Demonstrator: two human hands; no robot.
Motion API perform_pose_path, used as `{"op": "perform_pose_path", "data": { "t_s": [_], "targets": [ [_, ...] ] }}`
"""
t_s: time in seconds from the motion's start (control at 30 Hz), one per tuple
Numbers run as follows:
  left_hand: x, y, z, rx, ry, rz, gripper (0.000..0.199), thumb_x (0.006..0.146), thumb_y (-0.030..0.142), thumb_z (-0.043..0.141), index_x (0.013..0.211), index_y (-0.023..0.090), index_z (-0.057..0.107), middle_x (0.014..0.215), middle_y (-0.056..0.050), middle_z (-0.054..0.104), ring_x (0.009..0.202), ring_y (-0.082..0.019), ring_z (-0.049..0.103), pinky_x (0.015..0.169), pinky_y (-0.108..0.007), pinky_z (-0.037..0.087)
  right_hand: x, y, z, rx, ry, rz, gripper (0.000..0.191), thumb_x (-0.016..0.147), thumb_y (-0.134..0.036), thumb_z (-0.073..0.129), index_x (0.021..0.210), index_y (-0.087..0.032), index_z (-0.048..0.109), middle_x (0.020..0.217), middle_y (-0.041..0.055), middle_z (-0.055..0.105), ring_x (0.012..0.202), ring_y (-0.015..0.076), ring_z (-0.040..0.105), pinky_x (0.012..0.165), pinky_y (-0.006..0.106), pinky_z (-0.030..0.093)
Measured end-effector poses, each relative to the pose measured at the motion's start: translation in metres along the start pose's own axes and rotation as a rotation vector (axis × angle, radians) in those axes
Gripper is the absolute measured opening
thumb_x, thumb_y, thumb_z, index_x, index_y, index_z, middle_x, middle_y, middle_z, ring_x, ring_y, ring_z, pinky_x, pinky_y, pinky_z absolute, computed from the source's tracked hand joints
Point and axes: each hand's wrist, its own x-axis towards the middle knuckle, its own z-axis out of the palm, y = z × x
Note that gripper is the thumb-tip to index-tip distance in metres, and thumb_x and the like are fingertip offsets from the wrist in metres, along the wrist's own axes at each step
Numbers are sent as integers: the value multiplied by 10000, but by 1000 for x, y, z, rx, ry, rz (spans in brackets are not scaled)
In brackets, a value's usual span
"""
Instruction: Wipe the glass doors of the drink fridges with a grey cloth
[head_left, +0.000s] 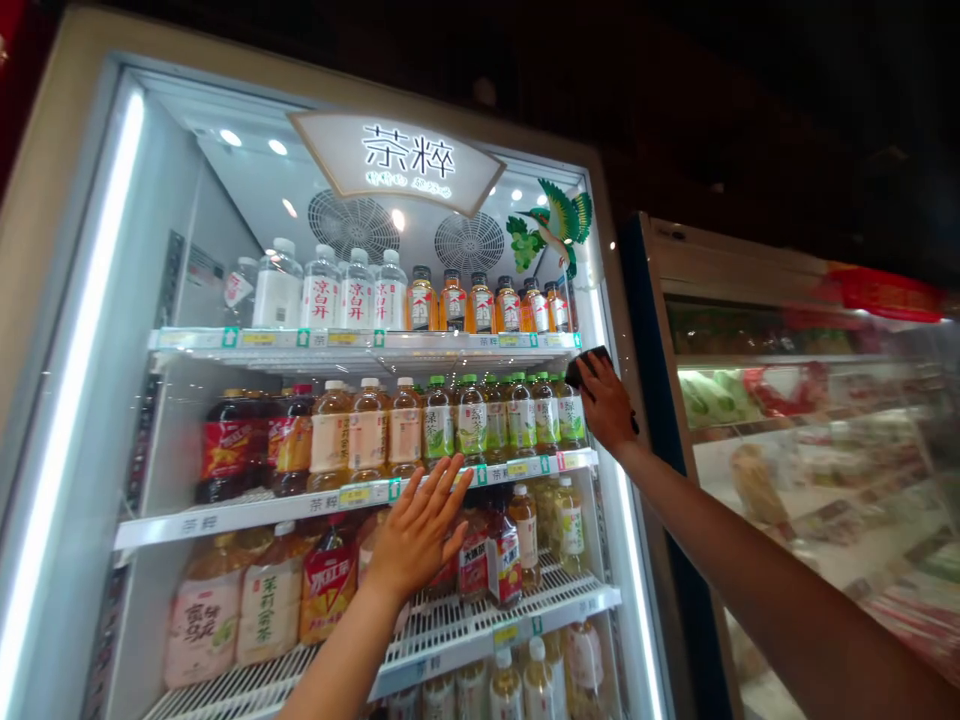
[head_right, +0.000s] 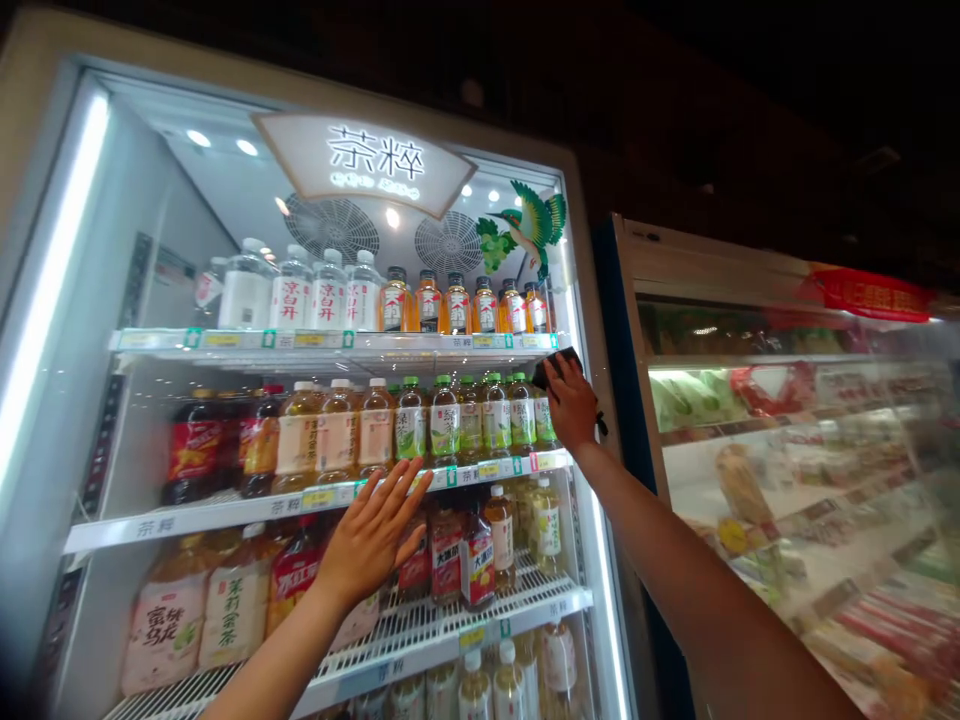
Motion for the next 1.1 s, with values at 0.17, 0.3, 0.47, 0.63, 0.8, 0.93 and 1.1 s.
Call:
{"op": "perform_pose_path", "data": {
  "t_s": [0.17, 0.3, 0.47, 0.63, 0.8, 0.93, 1.1],
  "targets": [
    [0, 0, -1, -11, -1, -7, 733, 996, 480, 513, 1632, 219, 256, 1658, -65, 356, 1566, -201, 255, 1316, -409, 78, 16, -84, 24, -46, -72, -86, 547, 1010, -208, 453, 1551, -292, 451, 1648, 49, 394, 1544, 314, 297, 1175, 561, 377],
    [0, 2, -3, -3, -18, -14, 741, 999, 477, 512, 1637, 221, 237, 1660, -59, 351, 1564, -206, 263, 1317, -409, 70, -26, -90, 7, -21, -198, -400, 575, 987, -190, 495, 1544, -328, 458, 1637, 17, 412, 1539, 266, 316, 1191, 508, 361],
    [-3, 2, -1, 34, -10, 6, 784, 986, 481, 526, 1644, 201, 203, 1665, -63, 342, 1578, -212, 216, 1320, -420, 53, -24, -46, 1, -13, -91, -376, 554, 985, -163, 488, 1517, -316, 502, 1579, 33, 500, 1508, 267, 382, 1167, 496, 400],
    [-4, 3, -2, 38, -16, -1, 776, 985, 480, 524, 1640, 196, 221, 1671, -67, 328, 1582, -211, 207, 1320, -418, 50, 18, -97, 31, -37, 3, -78, 604, 994, -209, 470, 1582, -327, 397, 1636, 40, 411, 1537, 313, 317, 1178, 582, 367],
    [-4, 5, -3, 18, -39, -7, 746, 992, 472, 519, 1631, 194, 252, 1674, -61, 319, 1579, -206, 215, 1320, -412, 53, -3, -124, 21, 7, -206, -432, 605, 975, -174, 505, 1554, -339, 440, 1649, -4, 381, 1554, 250, 286, 1224, 515, 326],
    [-5, 5, -2, 16, -33, -10, 724, 996, 461, 515, 1624, 192, 275, 1670, -58, 326, 1581, -206, 209, 1320, -416, 57, -8, -92, 4, 67, -295, -636, 573, 981, -172, 511, 1515, -375, 486, 1607, -35, 453, 1530, 213, 342, 1229, 481, 337],
    [-5, 6, -4, 20, -14, -11, 716, 992, 460, 515, 1616, 185, 297, 1674, -62, 314, 1587, -211, 187, 1319, -422, 52, 40, -122, 27, 62, -124, -282, 630, 960, -159, 499, 1562, -329, 433, 1634, 7, 412, 1551, 274, 293, 1208, 538, 357]
  ]
}}
